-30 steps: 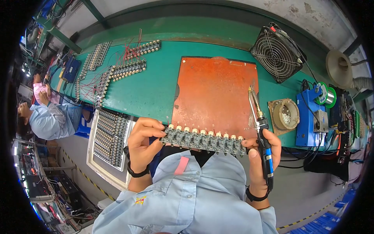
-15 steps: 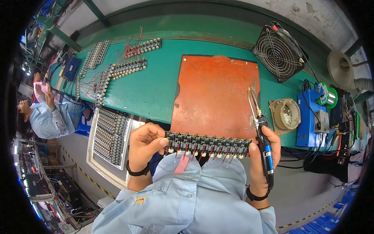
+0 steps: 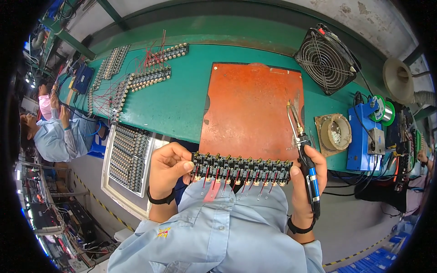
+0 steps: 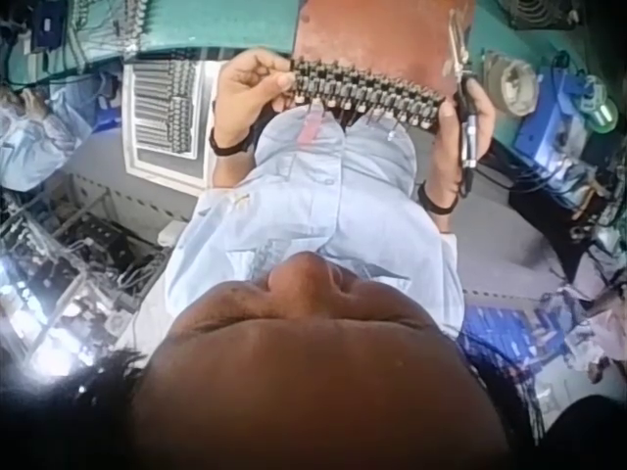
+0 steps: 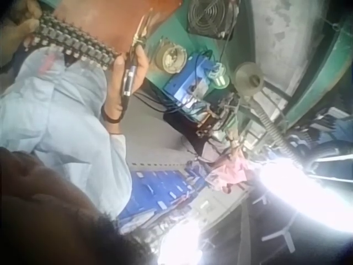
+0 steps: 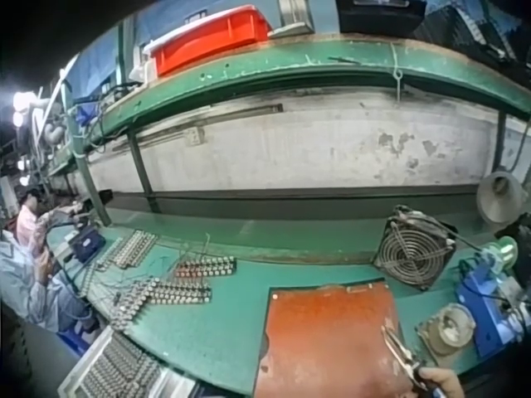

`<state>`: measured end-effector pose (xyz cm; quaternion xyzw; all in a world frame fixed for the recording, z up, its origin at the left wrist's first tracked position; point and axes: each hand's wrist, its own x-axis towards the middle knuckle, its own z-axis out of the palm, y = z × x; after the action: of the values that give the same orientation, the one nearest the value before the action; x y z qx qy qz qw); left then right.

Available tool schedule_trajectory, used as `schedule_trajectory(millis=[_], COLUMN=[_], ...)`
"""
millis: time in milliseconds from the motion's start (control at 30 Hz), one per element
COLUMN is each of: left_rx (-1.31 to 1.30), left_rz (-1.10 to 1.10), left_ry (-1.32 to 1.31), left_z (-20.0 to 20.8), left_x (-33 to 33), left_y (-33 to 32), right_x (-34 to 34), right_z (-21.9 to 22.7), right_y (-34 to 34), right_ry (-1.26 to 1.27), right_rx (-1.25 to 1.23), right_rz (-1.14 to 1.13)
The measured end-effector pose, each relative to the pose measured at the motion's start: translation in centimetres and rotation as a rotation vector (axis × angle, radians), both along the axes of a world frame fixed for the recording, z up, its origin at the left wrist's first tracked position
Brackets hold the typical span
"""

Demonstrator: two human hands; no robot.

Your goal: Soldering electronic components onto a printed circuit board at a factory workstation.

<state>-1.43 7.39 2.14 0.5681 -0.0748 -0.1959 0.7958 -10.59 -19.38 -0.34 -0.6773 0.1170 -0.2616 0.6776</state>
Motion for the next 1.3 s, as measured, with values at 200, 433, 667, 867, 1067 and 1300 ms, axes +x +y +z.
schedule_trajectory(millis=[200,433,667,867,1067,1300], left_rx=[-0.012,-0.042,-0.019,-0.025,-0.007,-0.015], left_rz=[-0.006,-0.061,-0.049,-0.038,-0.034,-0.036], left_ry=[-0.012,0.015,0.020,0.012,0.005,-0.006], left_z=[-0.13,0.01,0.02,-0.45,-0.48,-0.58], left_x=[0.01,0.18,0.28,0.31,0.32,0.40], left_y=[0.13,0.58,0.52,0.40,0.31,0.25], right_x=[0.12,0.17,0.28,0.31,0.28,0.19], right_z=[0.05,0.37,0.41,0.36,0.20,0.19], right_y=[0.11,0.26,0.24,0.06,0.05,0.01], right_ry=[-0.010,0.018,0.023,0.018,0.015,-0.007], right_rx=[0.003,-0.019,-0.036,-0.055,-0.037,-0.006], right_rz=[0.003,0.009,0.009,0.005,0.020,0.024])
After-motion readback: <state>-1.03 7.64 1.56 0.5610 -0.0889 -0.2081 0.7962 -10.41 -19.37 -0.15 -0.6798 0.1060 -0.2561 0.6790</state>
